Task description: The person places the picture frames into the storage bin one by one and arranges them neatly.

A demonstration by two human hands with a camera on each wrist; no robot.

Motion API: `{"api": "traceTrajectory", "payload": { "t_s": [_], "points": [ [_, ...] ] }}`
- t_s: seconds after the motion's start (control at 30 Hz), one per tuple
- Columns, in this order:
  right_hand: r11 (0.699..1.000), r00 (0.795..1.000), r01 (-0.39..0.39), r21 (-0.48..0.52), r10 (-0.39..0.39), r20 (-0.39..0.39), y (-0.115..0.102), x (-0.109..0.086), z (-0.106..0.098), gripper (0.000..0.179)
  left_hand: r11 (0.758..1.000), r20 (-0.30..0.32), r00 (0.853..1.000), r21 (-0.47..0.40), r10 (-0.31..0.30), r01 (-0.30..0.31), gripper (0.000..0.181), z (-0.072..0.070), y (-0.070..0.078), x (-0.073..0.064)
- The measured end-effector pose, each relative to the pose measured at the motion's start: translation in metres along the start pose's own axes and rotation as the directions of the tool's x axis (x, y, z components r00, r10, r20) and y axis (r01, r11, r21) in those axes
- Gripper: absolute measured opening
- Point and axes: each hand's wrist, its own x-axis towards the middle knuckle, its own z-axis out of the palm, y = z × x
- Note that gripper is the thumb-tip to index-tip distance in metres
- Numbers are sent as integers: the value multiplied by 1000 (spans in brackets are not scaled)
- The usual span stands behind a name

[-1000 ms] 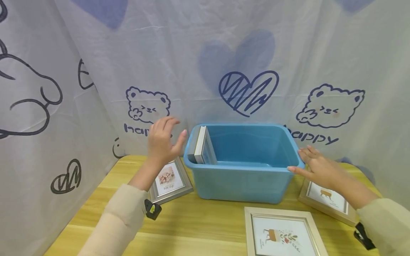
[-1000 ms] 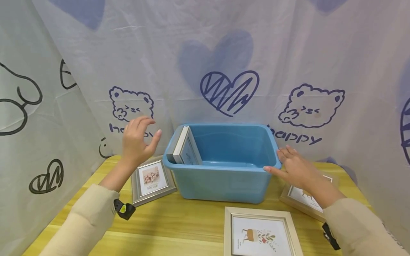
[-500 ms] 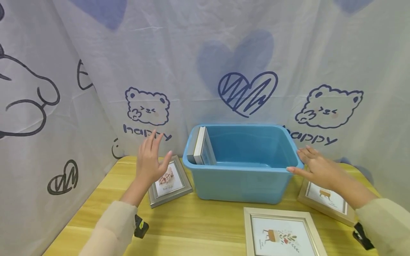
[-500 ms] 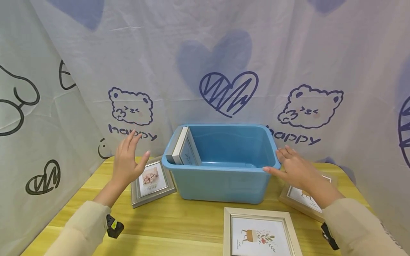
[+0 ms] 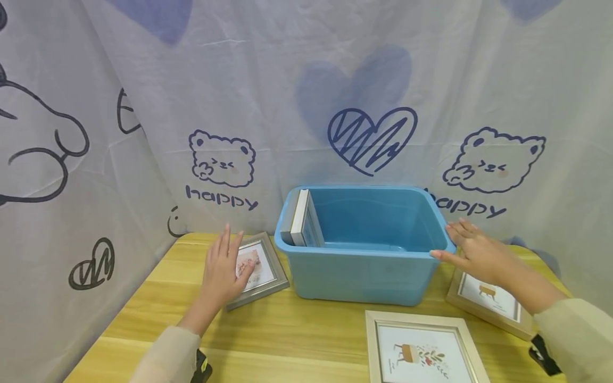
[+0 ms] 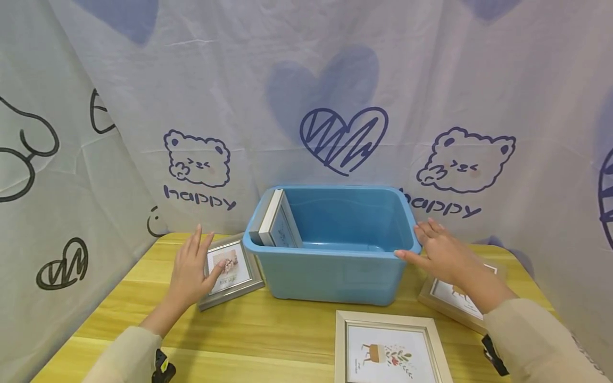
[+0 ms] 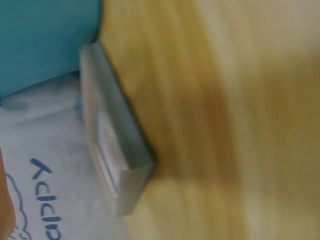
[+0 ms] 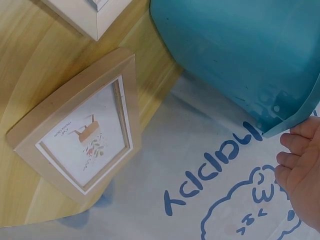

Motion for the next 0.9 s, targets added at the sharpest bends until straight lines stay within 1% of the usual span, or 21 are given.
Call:
{"api": "traceTrajectory", "payload": {
  "t_s": [0.13,0.23,0.33,0.57,0.63,0.73,0.8,0.87,0.9],
  "points": [
    [1000,1000,2,1,-2,-2,0,0,0,85,999,82,996,39,-26,23,67,3,-3,-13],
    [1000,1000,3,5,-3,-2,0,0,0,84,997,167,985,61,-49,39,68,5,-4,-21],
    [1000,1000,5,6,-4,-1,1,0,0,84,997,229,972,79,-43,25,67,7,-6,-29],
    [1000,1000,4,7,-4,-1,0,0,1,84,995,286,958,95,0,-28,68,13,-12,-44],
    [1000,1000,2,6,-2,-2,0,0,1,84,994,314,949,97,18,-51,70,13,-14,-49],
    [1000,1000,-1,3,1,-5,0,0,0,84,992,374,926,87,50,-89,75,14,-19,-57],
    [1000,1000,-4,3,4,-4,0,0,-1,84,991,404,912,75,70,-110,77,15,-22,-61],
    [1000,1000,-4,4,4,-3,0,0,-1,84,991,425,902,65,82,-121,78,15,-25,-65],
    [1000,1000,-4,4,4,-2,0,0,-1,84,990,429,899,61,86,-124,78,15,-26,-66]
  ]
}}
